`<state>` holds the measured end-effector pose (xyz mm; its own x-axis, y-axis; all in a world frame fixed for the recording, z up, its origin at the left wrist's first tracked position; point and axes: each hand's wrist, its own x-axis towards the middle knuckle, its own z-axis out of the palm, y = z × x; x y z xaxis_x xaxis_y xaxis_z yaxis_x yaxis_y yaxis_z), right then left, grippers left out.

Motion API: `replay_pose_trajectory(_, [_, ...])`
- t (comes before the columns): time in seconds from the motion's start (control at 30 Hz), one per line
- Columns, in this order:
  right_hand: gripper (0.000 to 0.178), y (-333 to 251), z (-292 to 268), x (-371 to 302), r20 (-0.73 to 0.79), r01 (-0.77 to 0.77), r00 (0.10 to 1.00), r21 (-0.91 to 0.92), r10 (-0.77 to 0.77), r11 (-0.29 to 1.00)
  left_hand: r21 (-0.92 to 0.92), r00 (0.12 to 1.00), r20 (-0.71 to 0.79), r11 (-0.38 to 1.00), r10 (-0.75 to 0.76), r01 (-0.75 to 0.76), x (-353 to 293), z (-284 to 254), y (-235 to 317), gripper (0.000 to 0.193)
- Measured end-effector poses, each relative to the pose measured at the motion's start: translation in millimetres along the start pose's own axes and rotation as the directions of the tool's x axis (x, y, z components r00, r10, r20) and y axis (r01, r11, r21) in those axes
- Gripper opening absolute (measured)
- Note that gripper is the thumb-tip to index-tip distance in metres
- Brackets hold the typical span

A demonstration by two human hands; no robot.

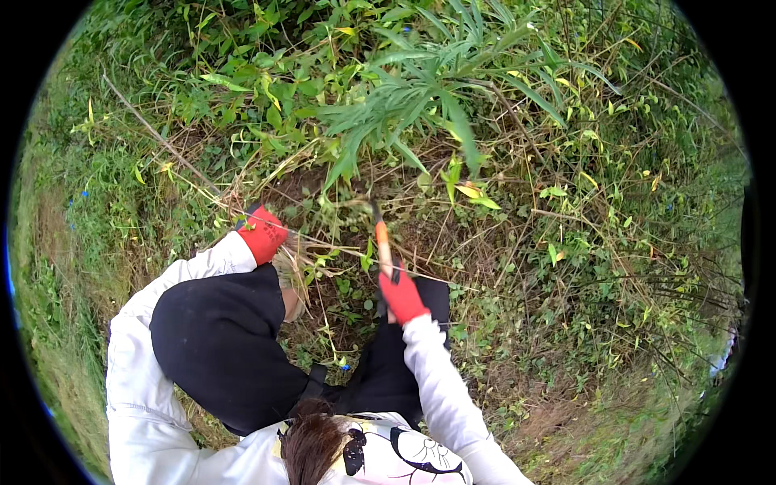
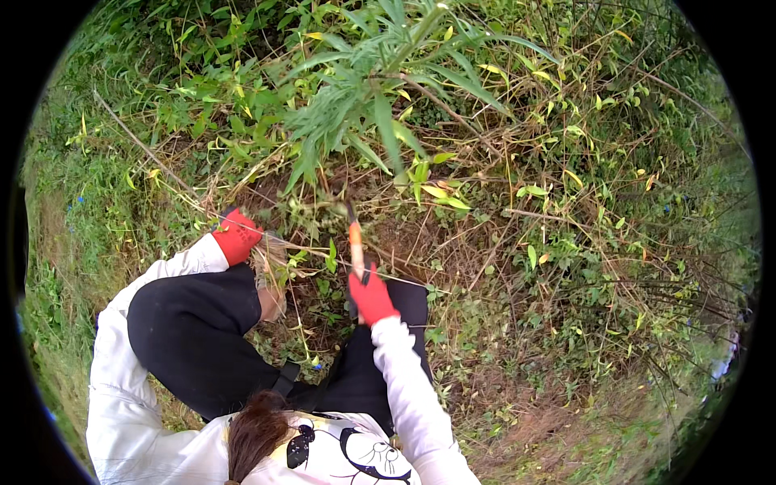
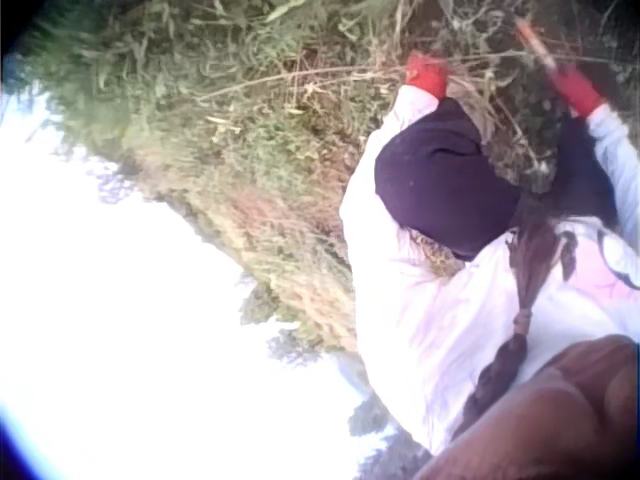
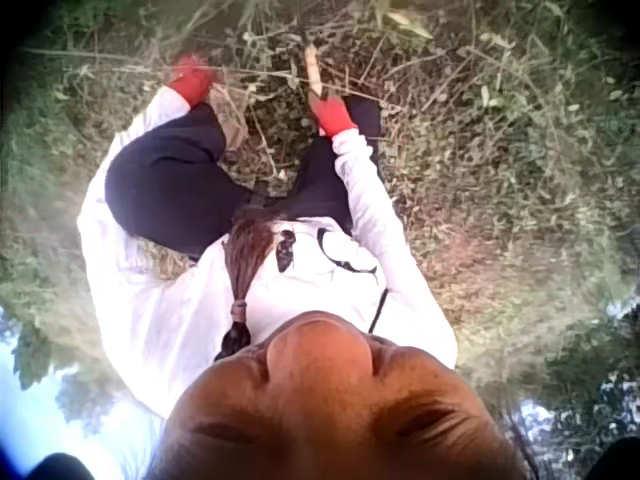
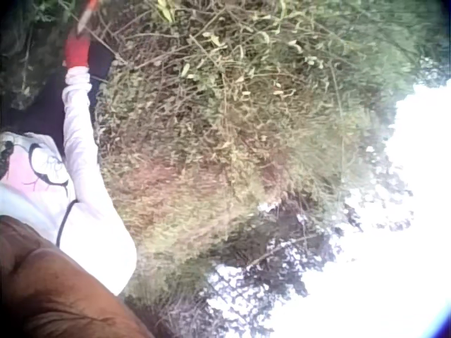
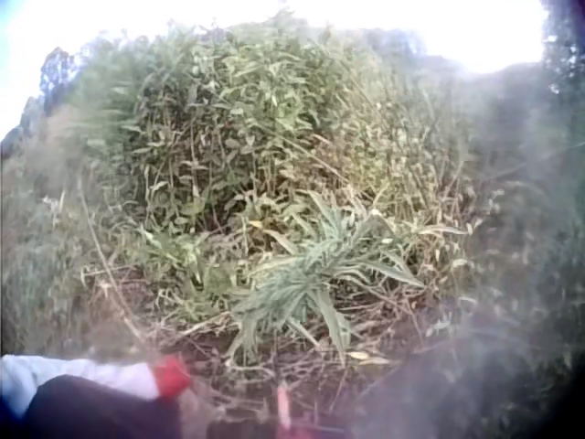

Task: The person uses a sickle to cut and clear weeds and vines from a grassy area. They gather the cut vegetation into piles and occasionally pull larger clumps by hand.

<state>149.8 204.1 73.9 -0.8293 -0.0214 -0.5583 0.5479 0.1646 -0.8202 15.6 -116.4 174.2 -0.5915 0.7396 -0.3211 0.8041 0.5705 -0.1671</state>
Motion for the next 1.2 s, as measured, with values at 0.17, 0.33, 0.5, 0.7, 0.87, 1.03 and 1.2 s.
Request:
replay_pose_trajectory(0.17, [0.054, 37.8, -9.9, -93.5, 0.172, -0.136, 0.982, 0.384, 0.074, 0.913, -0.044, 0.980, -0.151, 0.989, 0.130, -0.138, -12.2, -10.3, 18.9, 0.013])
replay_pose_trajectory(0.33, [0.054, 11.9, -15.7, -113.0, 0.043, -0.067, 0.997, 0.245, 0.059, 0.967, 0.175, 0.962, -0.033, 0.949, 0.272, -0.262, 9.2, -28.4, 33.9, 0.013])
replay_pose_trajectory(0.5, [0.059, -7.3, -7.6, -130.0, -0.016, -0.098, 0.995, 0.086, 0.100, 0.991, 0.174, 0.904, -0.157, 0.912, 0.398, -0.371, 58.1, -27.8, 41.0, 0.044])
replay_pose_trajectory(0.7, [0.063, 9.4, 1.1, -140.6, -0.065, -0.023, 0.997, 0.189, 0.036, 0.982, -0.134, 0.902, -0.199, 0.901, 0.382, -0.412, 125.2, -28.6, 28.1, 0.102])
replay_pose_trajectory(0.87, [0.054, -19.5, -4.8, -153.8, -0.095, -0.146, 0.977, 0.356, 0.191, 0.923, -0.139, 0.944, -0.035, 0.934, 0.328, -0.329, 173.4, 7.7, 46.6, 0.104])
replay_pose_trajectory(1.03, [0.048, -30.4, 23.5, -129.5, -0.118, -0.082, 0.977, 0.562, 0.178, 0.823, 0.703, 0.916, -0.388, 0.676, 0.105, 0.221, 206.4, 108.7, 31.4, 0.065])
replay_pose_trajectory(1.2, [0.051, 10.0, 53.5, -95.1, -0.327, 0.027, 0.937, 0.425, 0.126, 0.905, 0.049, 0.979, -0.180, 0.993, -0.093, 0.103, 225.8, 88.9, 27.5, 0.043])
